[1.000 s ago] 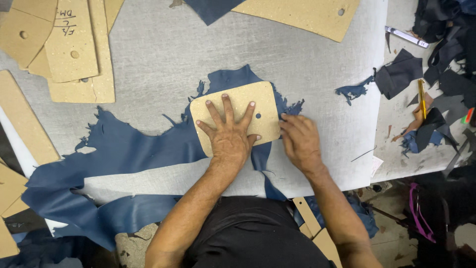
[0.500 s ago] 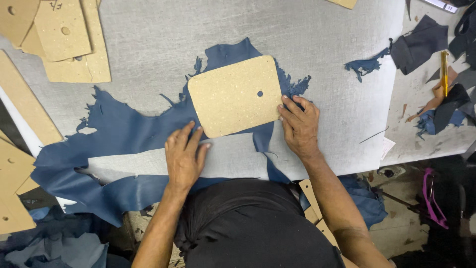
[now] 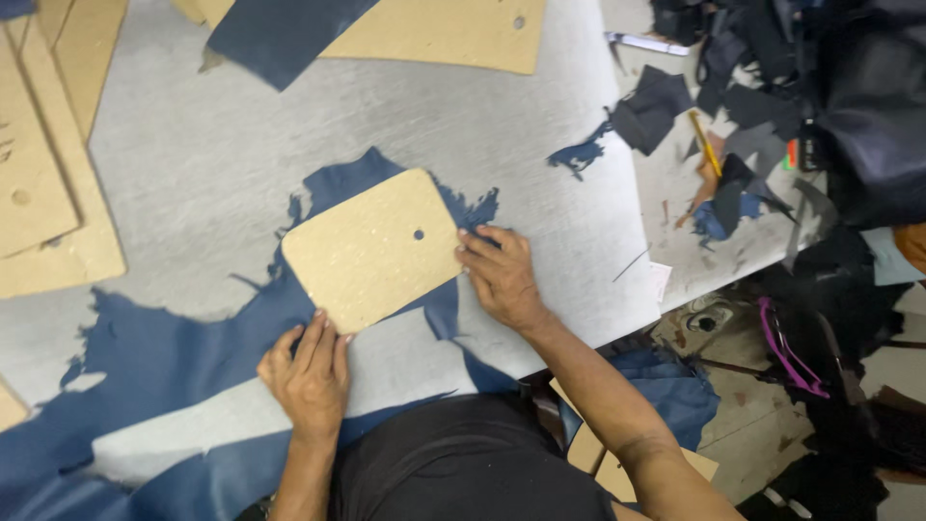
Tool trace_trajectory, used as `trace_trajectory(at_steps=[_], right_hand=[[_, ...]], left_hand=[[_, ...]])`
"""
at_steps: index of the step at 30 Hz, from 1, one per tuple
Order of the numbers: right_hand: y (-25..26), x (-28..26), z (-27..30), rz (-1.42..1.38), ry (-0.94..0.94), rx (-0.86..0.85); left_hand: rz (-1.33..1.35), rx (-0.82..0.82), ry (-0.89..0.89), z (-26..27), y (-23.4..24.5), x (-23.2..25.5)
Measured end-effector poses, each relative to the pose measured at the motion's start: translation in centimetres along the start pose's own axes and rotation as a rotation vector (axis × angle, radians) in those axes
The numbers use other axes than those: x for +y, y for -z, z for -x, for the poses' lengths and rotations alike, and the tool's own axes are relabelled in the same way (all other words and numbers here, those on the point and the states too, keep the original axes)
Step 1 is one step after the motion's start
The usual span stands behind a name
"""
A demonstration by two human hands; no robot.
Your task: The person uses a cardboard pattern and a rotary cutter to cut shapes from a blue fabric sheet on a table. They repeatedly place the pattern, cut around it, remove the cut piece, and reposition the fabric to continue cutting.
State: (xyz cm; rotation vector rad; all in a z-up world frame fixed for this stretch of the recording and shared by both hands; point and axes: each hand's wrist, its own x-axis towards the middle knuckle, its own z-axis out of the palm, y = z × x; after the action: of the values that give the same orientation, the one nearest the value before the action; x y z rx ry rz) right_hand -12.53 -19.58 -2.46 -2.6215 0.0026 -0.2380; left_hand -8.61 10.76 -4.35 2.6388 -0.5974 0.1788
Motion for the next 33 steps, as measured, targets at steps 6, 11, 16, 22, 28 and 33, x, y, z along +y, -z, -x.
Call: trace_trajectory(at_steps=[6,11,16,22,28,33], right_hand=[[2.9,9.9,-3.1,-0.018,0.016,0.214],[8.4,26.7,-11.1,0.365,-0.349,0.325],[3.3,30.8,-16.9,0.292,-0.666,-0.071],[2.5,22.3,-16.9,-0.188,-0.652,0.145],[-0.9,4.8,-14.7,-0.079,0.203,-0.257],[-6.8,-5.1,-17.7,0.043,0.500,-0.434]], left_hand=[[0.026,-0.093,0.039,-0.5,0.8,0.4],[0.167,-0.003,0.088,-1.2,2.2,0.8],[0.375,-0.153,-0.034,-2.1,1.0,3.0],[0.257,-0.312,0.013,-6.2,-1.7,4.8],[0.155,-0.451,0.079,-6.5,-3.5,4.2],[0.133,-0.510,0.092,-5.6,-4.5,4.2]])
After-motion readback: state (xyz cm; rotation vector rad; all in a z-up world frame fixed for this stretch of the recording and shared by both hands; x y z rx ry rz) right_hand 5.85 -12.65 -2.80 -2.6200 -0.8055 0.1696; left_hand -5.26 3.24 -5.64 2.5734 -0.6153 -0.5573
